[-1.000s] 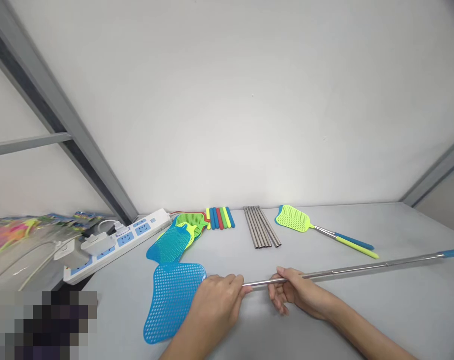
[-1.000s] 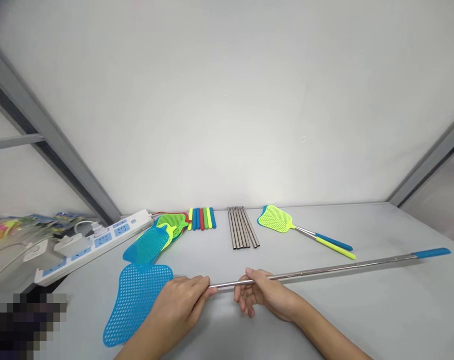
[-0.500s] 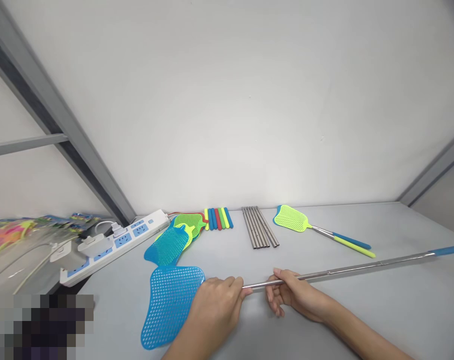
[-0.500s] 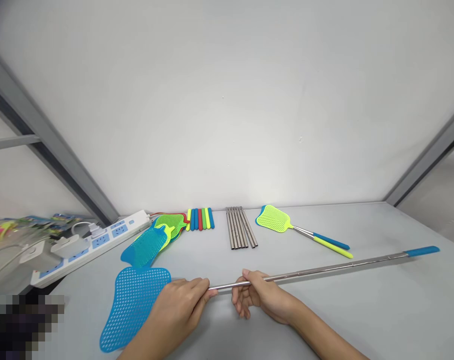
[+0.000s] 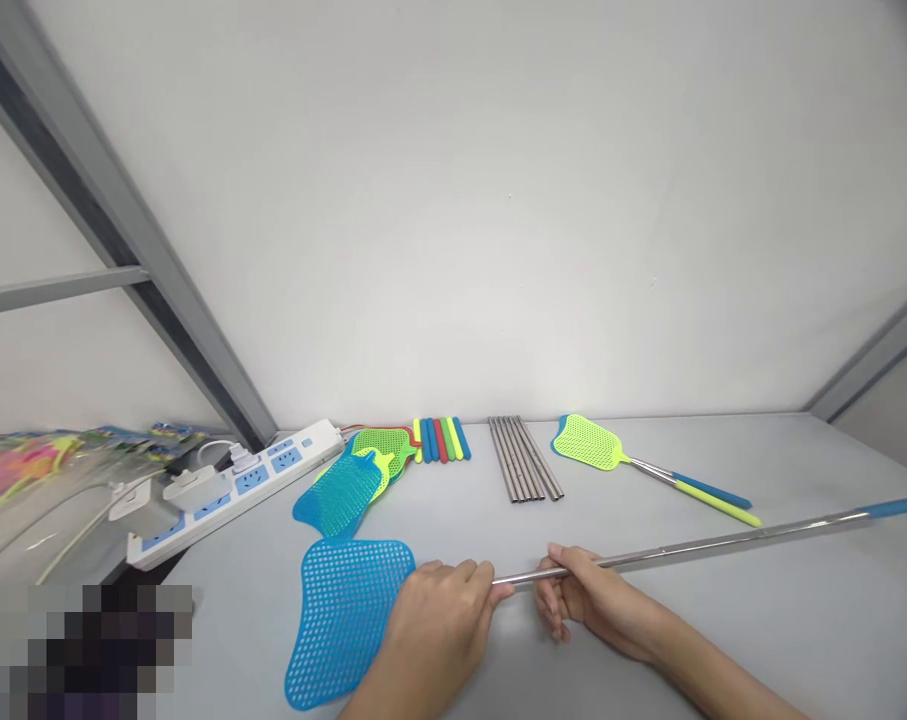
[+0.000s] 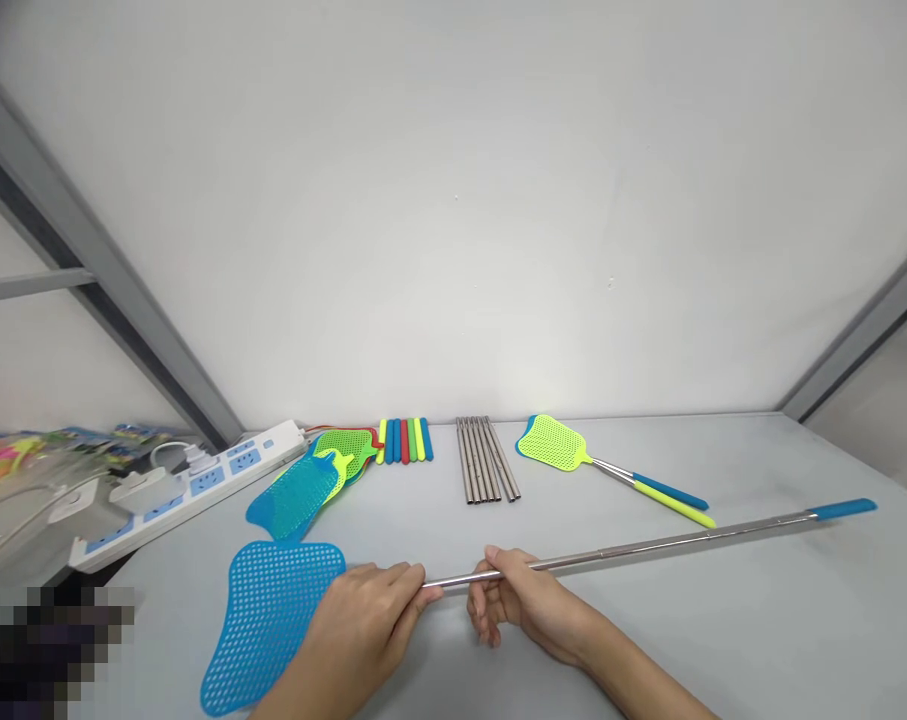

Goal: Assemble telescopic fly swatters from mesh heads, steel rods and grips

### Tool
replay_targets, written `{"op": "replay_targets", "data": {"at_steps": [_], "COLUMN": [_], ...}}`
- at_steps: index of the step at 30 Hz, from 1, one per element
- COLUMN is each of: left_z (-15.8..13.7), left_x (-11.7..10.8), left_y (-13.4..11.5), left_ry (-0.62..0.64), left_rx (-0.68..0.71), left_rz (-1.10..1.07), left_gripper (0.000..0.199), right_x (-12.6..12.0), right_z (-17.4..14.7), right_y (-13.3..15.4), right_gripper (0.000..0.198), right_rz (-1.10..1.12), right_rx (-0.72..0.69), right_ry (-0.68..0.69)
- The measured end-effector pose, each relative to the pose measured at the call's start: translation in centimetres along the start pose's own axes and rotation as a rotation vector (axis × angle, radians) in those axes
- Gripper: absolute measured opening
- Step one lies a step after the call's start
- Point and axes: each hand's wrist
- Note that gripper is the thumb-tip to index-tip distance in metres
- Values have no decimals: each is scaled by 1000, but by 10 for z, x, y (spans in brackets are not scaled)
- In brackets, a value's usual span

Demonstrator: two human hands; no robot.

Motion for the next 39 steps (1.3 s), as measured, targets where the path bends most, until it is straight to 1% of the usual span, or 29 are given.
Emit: {"op": "replay_targets", "data": {"at_steps": [7,13,19,21,25,27,33,36,39], "left_z": [1,2,1,0,-1,-2,-5,-5,-5], "left_x": [1,3,2,2,4,6,12,12,9], "left_y": [-1,-3,-4,-5,-8,-9,-11,-13,-15], "left_ry": [6,5,12,15,9,1,37,41,42], "left_rx": [-9,44,37,28,0,-3,2,34,46], "left_rz": [-28,-60,-52,-49,-20,-18,-23,-17,-12], "left_gripper": [25,23,22,22,21,21,21,20,19], "right_x": [2,8,12,12,9,9,12,15,17], "right_z": [0,-2,-3,-3,-3,-3,-5,-6,-5], "right_y": [1,4,7,6,-2,-5,-6,-7,-9], "right_gripper": [52,40,40,44,59,63,70,71,68], "right_rz": [-3,-75,-99,-114,-96,-57,-23,-29,-40], "right_rx": [1,-19,0,19,82,112,189,197,190], "right_ry": [-70,-91,-155,-171,-127,-98,-6,10,6]}}
Point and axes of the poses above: each hand's wrist, its own z-axis towards the middle knuckle, its own x-axis out of the palm, y = z × x, and after that the axes turned 7 degrees about -x, right-handed
